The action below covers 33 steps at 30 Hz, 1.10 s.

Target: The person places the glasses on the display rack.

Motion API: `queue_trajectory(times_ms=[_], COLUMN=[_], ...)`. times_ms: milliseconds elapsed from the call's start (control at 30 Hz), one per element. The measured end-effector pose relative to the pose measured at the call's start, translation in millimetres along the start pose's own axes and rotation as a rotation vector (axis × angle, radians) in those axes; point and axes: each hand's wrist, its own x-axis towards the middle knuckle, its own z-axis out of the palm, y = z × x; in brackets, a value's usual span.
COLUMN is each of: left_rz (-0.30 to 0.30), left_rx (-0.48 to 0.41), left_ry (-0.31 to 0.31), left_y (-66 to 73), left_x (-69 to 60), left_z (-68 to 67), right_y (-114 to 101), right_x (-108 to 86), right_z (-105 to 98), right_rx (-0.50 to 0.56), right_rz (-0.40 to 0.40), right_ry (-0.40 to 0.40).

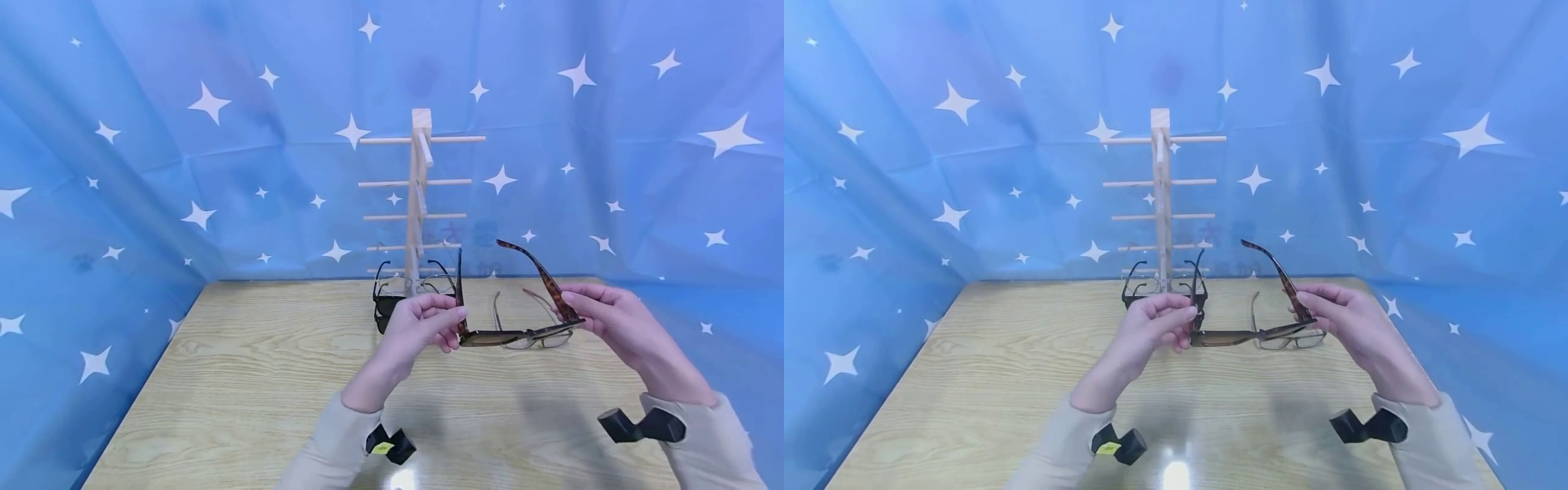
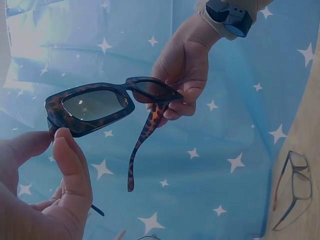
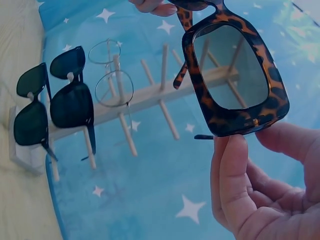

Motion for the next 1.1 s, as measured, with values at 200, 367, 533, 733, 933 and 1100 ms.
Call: queue_trajectory(times_ms=[200, 367, 533, 733, 933, 1100], left_rz=[0.027, 0.049, 0.074, 0.081, 0.065, 0.040], left_rx=[-0.014, -0.029, -0.023, -0.031, -0.024, -0.022], left_ry=[0.032, 0.066, 0.106, 0.156, 0.203, 0.231], left_y=[10.8, 20.3, 29.6, 36.9, 44.4, 52.3], left_x=[-1.9, -4.3, -5.0, -0.3, 8.4, 16.0], left_z=[-10.5, -21.9, -33.3, -46.6, -58.9, -68.0], right_y=[-9.7, -16.3, -22.0, -25.6, -29.9, -35.7], right_x=[16.0, 31.2, 47.8, 67.3, 85.3, 98.6], right_z=[13.7, 27.2, 40.9, 52.3, 58.5, 62.8], right_rx=[-0.011, -0.012, -0.011, 0.017, 0.025, 0.043], right_rz=[0.000, 0.009, 0.026, 0.065, 0.084, 0.125], right_ry=[-0.014, -0.024, -0.024, -0.010, 0.004, 0.015])
